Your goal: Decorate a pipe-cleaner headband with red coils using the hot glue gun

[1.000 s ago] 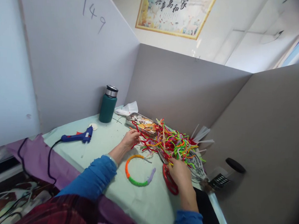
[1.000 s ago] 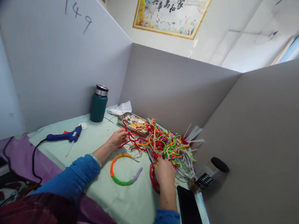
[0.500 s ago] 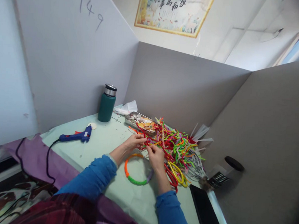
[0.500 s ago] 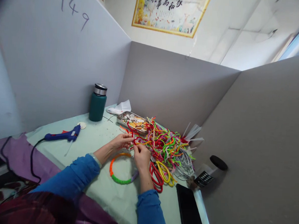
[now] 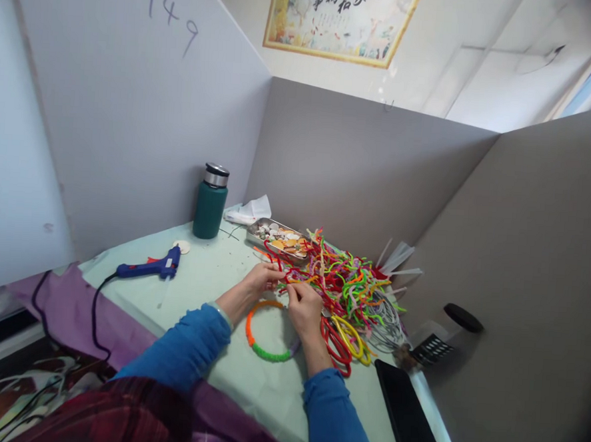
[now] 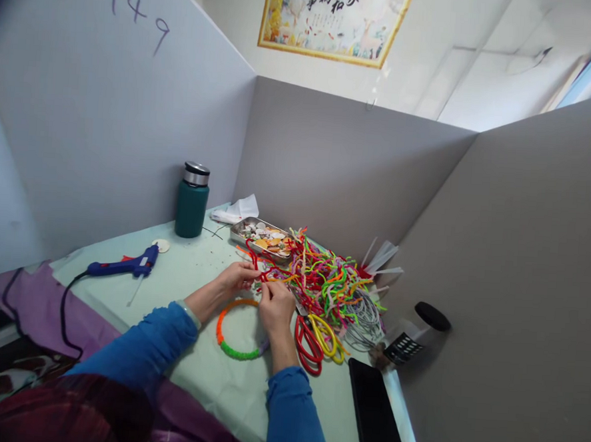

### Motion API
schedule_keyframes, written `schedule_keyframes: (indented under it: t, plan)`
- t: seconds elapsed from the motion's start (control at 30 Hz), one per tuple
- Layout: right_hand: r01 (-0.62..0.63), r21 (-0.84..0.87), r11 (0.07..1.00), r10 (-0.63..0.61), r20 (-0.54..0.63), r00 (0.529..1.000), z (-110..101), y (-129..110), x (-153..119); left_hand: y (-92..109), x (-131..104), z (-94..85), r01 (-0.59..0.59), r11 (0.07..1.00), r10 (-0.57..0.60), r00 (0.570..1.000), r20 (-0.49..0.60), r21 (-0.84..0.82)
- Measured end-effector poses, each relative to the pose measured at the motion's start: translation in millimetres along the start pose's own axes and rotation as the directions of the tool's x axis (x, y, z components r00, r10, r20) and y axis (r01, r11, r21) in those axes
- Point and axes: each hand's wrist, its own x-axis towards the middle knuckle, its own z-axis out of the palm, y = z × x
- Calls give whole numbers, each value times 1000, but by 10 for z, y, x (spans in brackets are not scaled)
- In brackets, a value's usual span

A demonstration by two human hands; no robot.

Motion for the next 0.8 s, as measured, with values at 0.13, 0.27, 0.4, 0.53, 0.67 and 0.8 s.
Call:
schedule_keyframes:
  t: [0.13, 0.27, 0.4, 0.53, 0.67, 0.8]
  plan:
    - [-36, 11, 999, 35, 20, 999, -16, 12, 11, 23, -10, -20, 27, 993, -18, 996, 86, -116]
    - [-63, 32, 997, 61, 79, 995, -33, 84, 14, 54, 0, -26, 54, 970, -30, 994, 106, -237]
    - [-162, 172, 972, 156, 48, 987, -40, 196, 45, 90, 9, -45, -3, 919, 41, 995, 89, -395]
    - [-289, 373, 882, 293, 47, 955, -47, 274, 79, 87, 37, -87, 5, 863, 14, 999, 34, -506]
    - [-410, 566, 715, 462, 57, 885, -80, 326, 108, 81, 81, -147, -31, 790, -23, 996, -80, -613]
    - [-453, 744, 492, 646, 38, 762, -168, 385, 150, 114, 87, -161, -61, 768, -97, 973, -210, -638]
